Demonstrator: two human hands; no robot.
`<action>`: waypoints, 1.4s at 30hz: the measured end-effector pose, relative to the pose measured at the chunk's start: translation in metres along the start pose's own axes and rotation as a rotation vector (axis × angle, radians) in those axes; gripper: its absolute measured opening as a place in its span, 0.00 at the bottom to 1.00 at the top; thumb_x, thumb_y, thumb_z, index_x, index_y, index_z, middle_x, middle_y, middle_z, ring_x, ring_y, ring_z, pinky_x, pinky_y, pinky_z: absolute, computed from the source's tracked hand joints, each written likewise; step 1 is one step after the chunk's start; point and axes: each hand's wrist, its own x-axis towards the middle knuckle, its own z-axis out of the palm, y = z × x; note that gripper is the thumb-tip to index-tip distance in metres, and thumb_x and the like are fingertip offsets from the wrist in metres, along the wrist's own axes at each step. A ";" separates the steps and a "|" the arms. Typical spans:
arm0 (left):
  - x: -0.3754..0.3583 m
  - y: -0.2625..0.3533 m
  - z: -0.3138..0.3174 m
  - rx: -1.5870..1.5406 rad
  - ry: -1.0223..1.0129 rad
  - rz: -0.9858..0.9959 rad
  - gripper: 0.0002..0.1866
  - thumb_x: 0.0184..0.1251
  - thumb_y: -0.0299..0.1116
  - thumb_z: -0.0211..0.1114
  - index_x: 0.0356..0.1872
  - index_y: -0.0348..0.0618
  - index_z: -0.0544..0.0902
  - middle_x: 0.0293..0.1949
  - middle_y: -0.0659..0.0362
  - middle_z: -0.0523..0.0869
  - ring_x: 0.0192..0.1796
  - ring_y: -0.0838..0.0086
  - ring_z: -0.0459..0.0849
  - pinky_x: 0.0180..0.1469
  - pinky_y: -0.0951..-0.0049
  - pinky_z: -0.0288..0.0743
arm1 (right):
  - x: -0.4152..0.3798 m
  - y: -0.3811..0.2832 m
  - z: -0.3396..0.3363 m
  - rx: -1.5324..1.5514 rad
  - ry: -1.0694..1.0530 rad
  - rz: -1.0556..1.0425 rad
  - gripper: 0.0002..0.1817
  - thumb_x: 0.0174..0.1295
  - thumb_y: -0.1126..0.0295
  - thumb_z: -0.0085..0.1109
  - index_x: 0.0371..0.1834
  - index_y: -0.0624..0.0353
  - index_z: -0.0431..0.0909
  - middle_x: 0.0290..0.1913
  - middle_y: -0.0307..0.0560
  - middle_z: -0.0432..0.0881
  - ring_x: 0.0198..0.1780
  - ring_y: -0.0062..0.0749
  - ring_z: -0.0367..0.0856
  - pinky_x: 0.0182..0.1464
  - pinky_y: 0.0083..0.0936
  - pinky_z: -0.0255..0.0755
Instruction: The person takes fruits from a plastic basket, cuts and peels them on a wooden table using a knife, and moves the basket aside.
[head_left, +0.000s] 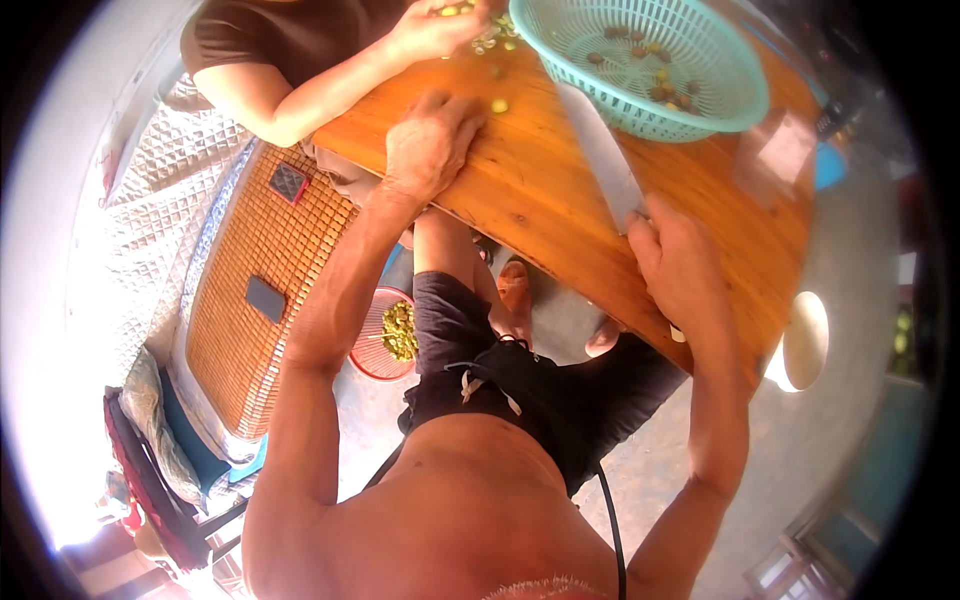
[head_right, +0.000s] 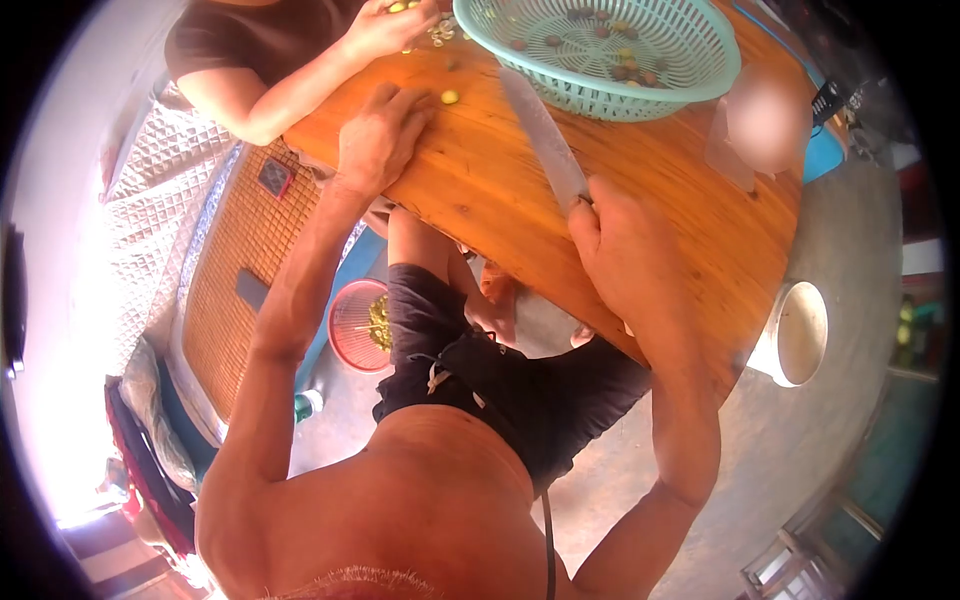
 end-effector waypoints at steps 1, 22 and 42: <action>0.003 0.005 0.000 -0.065 -0.005 -0.015 0.14 0.75 0.42 0.65 0.55 0.51 0.86 0.48 0.52 0.86 0.50 0.51 0.86 0.50 0.55 0.81 | 0.000 -0.001 0.000 -0.005 -0.002 -0.005 0.14 0.74 0.63 0.53 0.39 0.66 0.77 0.38 0.69 0.83 0.43 0.70 0.80 0.46 0.58 0.70; 0.020 0.035 0.015 -0.218 -0.084 0.077 0.13 0.75 0.46 0.64 0.49 0.52 0.86 0.44 0.52 0.88 0.47 0.51 0.88 0.46 0.53 0.81 | 0.001 0.004 0.002 -0.011 0.021 -0.027 0.15 0.73 0.63 0.53 0.39 0.67 0.77 0.40 0.71 0.83 0.45 0.71 0.80 0.48 0.58 0.70; 0.007 0.073 0.016 -0.344 -0.029 0.173 0.10 0.71 0.38 0.68 0.48 0.50 0.85 0.42 0.56 0.88 0.44 0.52 0.88 0.43 0.55 0.84 | 0.004 0.003 0.002 -0.022 0.002 0.015 0.15 0.73 0.64 0.52 0.37 0.68 0.77 0.40 0.71 0.83 0.45 0.72 0.79 0.48 0.58 0.70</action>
